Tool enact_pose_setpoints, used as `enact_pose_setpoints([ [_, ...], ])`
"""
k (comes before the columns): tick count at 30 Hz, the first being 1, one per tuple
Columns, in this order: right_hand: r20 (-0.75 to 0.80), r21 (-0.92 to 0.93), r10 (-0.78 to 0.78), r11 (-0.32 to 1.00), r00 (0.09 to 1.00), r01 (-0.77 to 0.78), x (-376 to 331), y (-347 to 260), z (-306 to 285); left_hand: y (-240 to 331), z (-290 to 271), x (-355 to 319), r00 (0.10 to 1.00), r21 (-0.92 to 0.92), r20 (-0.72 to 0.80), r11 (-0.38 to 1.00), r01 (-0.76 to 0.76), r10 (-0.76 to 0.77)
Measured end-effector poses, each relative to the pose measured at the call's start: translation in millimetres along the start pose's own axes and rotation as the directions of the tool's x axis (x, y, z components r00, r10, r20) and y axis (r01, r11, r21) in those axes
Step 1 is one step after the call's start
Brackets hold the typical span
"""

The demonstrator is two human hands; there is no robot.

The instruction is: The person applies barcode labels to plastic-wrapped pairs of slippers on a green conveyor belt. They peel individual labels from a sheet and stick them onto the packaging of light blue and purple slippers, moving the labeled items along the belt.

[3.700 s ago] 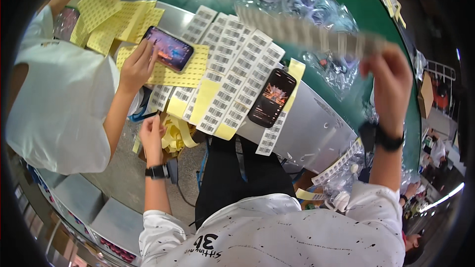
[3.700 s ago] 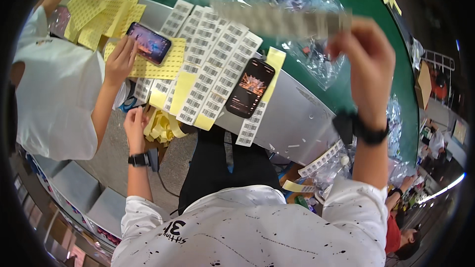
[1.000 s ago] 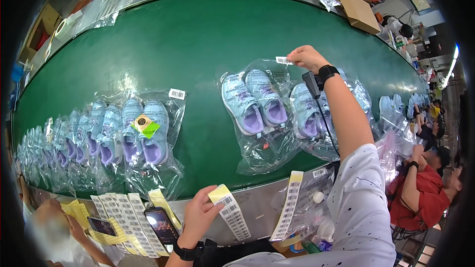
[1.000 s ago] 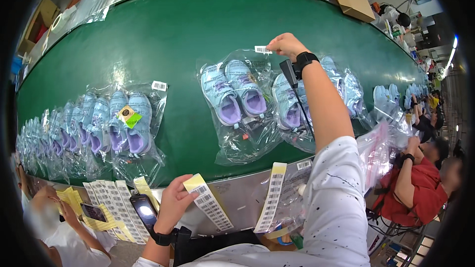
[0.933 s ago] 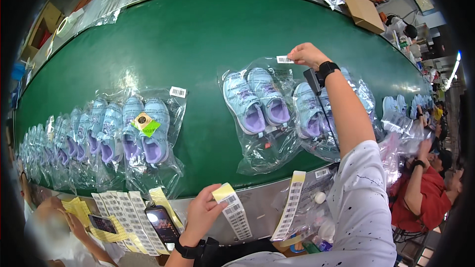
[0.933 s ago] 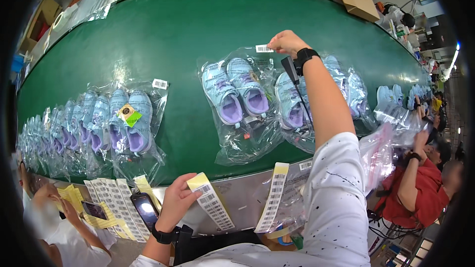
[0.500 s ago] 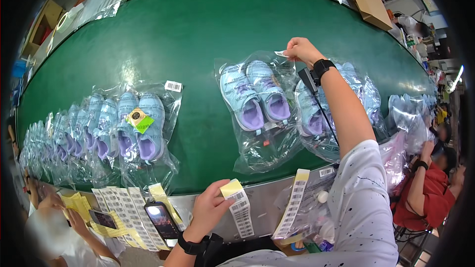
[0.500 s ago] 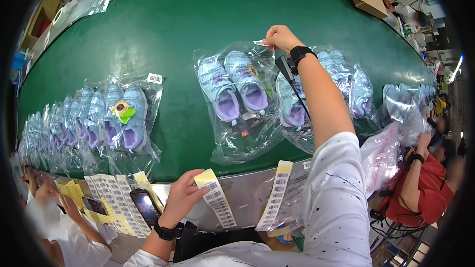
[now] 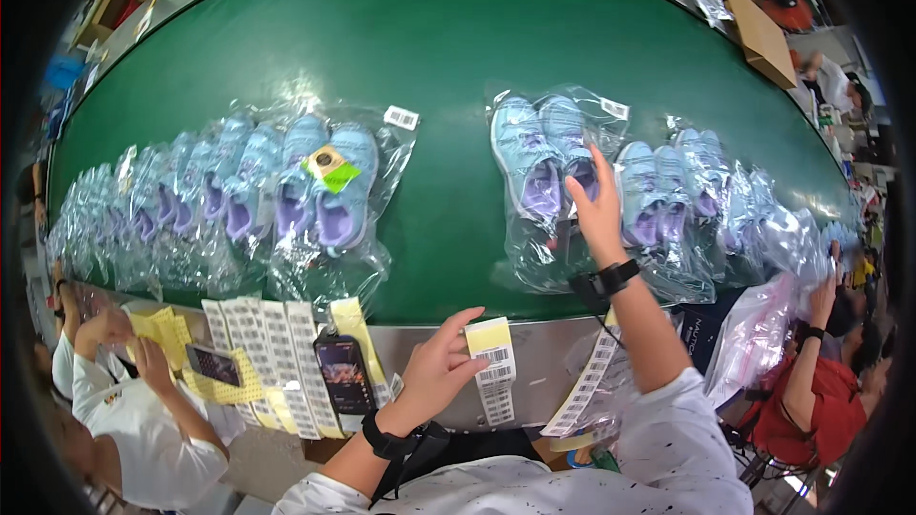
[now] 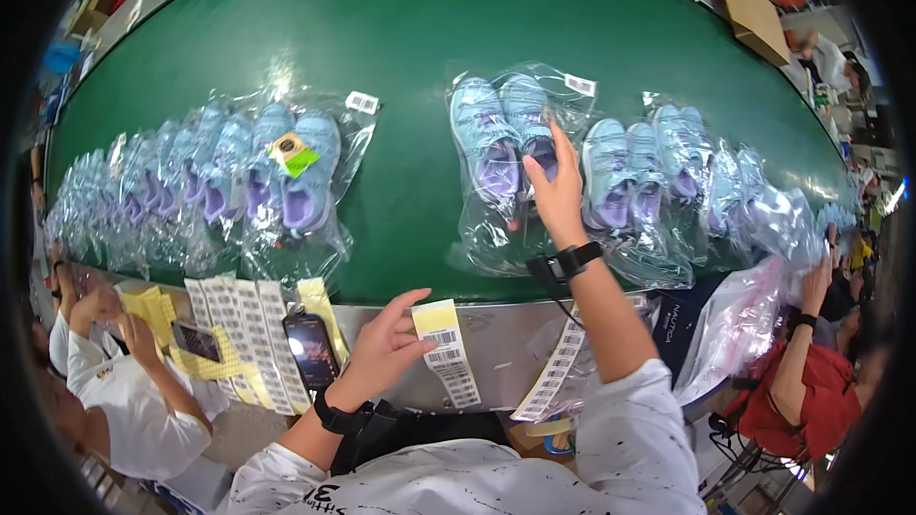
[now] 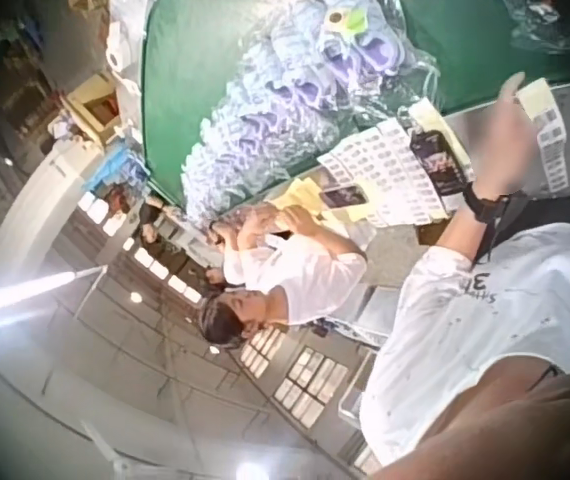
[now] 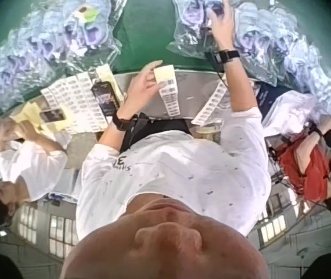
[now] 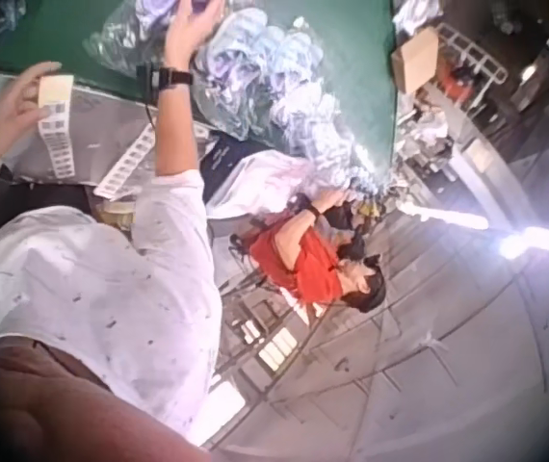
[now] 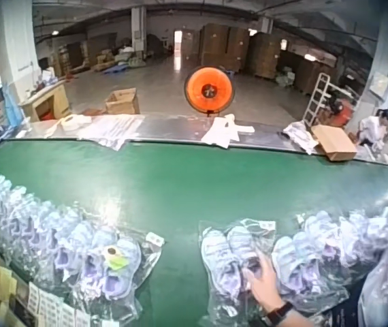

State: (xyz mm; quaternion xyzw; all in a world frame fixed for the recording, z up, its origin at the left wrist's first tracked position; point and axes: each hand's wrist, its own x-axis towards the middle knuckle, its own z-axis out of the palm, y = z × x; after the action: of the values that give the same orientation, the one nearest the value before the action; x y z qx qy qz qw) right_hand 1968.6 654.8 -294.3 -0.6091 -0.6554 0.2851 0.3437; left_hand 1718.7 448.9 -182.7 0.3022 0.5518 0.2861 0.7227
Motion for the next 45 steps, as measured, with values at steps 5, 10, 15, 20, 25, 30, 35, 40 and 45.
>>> enact_pose_setpoints([
  [5,0.061,0.18,-0.028,0.984,0.998,0.017,-6,-48,64,-9,2,-6,1.0,-0.065,-0.009,0.998,0.024,-0.025],
  [10,0.137,0.097,-0.205,0.976,0.969,0.193,6,-71,36,-2,0,-15,0.994,-0.011,-0.098,0.999,0.05,-0.051],
  [15,-0.224,-0.317,0.171,0.918,0.959,-0.238,9,102,-156,-3,8,-5,0.991,0.005,-0.029,0.992,-0.127,0.127],
  [20,-0.058,0.072,0.382,0.923,0.922,-0.378,-19,101,-113,-13,12,-9,0.996,-0.185,-0.044,0.979,-0.082,0.076],
  [25,0.103,0.196,0.284,0.934,0.953,-0.299,-23,-10,-9,-6,9,-3,0.993,-0.018,-0.083,0.996,-0.082,0.08],
  [30,0.184,0.139,-0.069,0.989,0.981,0.043,-52,-101,21,4,1,-3,0.978,-0.006,-0.172,0.993,-0.121,0.118],
  [35,0.574,0.251,-0.03,0.958,0.818,-0.141,-107,-153,-8,5,-3,-4,0.959,-0.08,-0.244,0.983,-0.167,0.143],
  [40,0.49,0.263,-0.025,0.957,0.872,-0.12,-127,-152,-8,7,-4,-6,0.965,0.042,-0.24,0.994,-0.098,0.105],
  [45,0.442,0.207,-0.142,0.977,0.886,0.053,-134,-154,-8,-1,-3,-8,0.957,0.068,-0.256,0.99,-0.12,0.134],
])
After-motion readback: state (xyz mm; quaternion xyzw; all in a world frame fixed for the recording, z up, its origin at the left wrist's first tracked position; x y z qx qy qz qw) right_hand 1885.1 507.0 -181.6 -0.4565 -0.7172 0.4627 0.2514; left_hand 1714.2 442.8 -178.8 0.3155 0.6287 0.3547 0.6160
